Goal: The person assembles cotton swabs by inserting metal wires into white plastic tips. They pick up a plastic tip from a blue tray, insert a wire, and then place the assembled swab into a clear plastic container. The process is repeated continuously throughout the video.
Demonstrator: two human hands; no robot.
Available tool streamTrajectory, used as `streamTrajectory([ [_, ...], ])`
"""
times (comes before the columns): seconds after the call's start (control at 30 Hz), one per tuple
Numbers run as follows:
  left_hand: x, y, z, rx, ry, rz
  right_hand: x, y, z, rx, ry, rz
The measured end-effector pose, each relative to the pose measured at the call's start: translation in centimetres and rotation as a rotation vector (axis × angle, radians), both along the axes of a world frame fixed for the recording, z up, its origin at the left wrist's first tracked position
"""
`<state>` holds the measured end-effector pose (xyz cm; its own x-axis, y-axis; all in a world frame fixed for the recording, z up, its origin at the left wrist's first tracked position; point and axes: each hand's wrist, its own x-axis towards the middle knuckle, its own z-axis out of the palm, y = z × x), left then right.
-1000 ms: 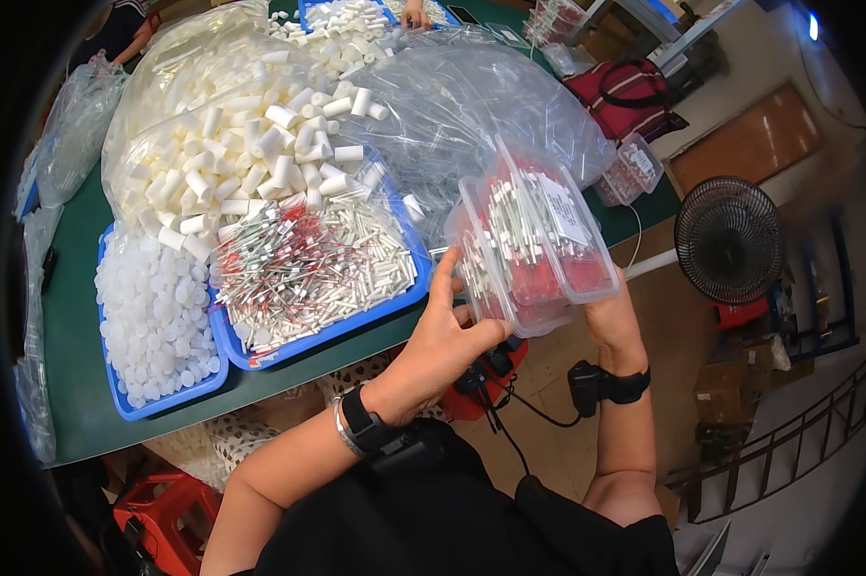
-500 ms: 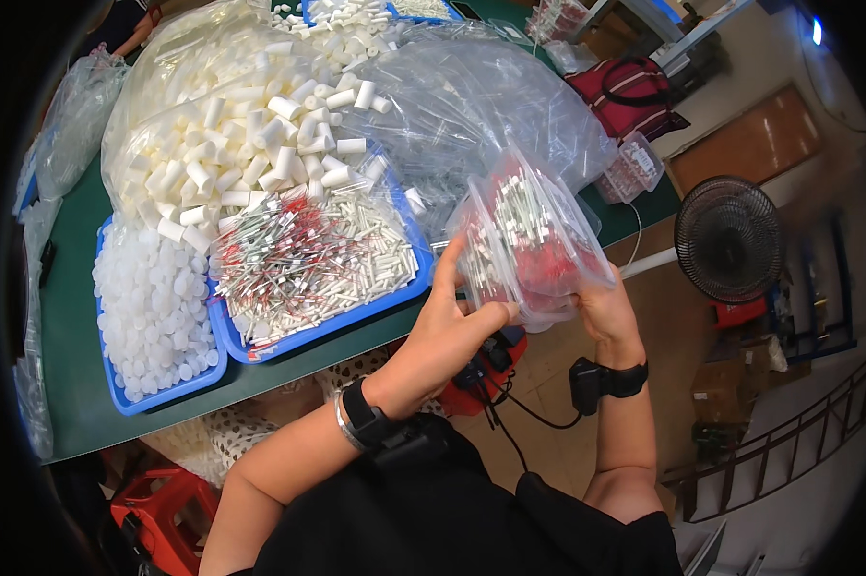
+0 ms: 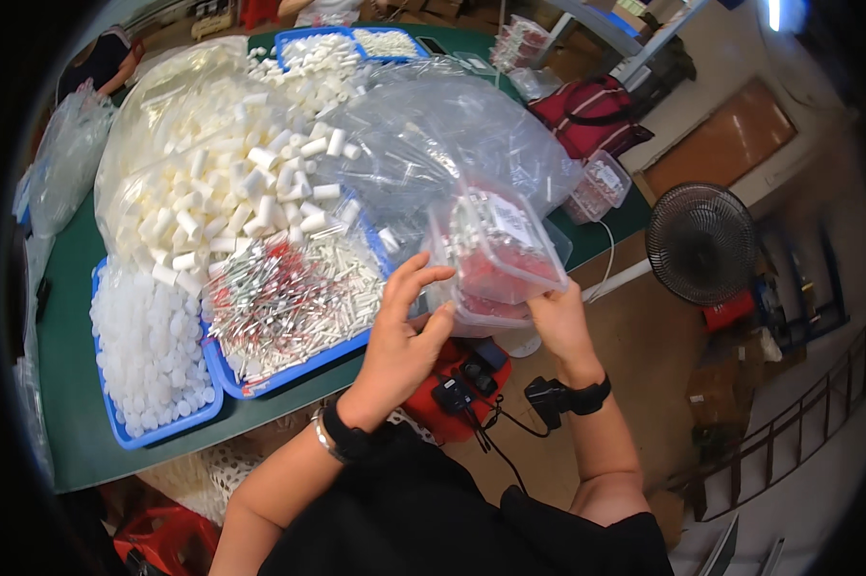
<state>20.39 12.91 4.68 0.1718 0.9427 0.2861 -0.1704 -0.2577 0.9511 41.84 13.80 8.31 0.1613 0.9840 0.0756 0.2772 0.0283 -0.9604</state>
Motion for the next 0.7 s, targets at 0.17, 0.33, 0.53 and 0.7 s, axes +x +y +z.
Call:
streamTrajectory([
  [0.17, -0.6, 0.1, 0.1, -0.247, -0.145, 0.049, -0.7, 0.7, -0.9, 0.152, -0.133, 0.016],
  [0.33, -1.0, 0.0, -0.4, -0.187, -0.238, 0.076, -1.3, 0.8, -1.0, 0.071, -0.011, 0.033],
  [0.53, -1.0, -0.4, -0.1, -0.165, -0.244, 0.085, -1.5, 0.6, -0.7, 0.039, -0.023, 0.057],
  [0.7, -0.9, -0.6, 0.1, -0.165, -0.182, 0.094, -1.5, 0.5, -0.5, 0.019, -0.025, 0.099],
])
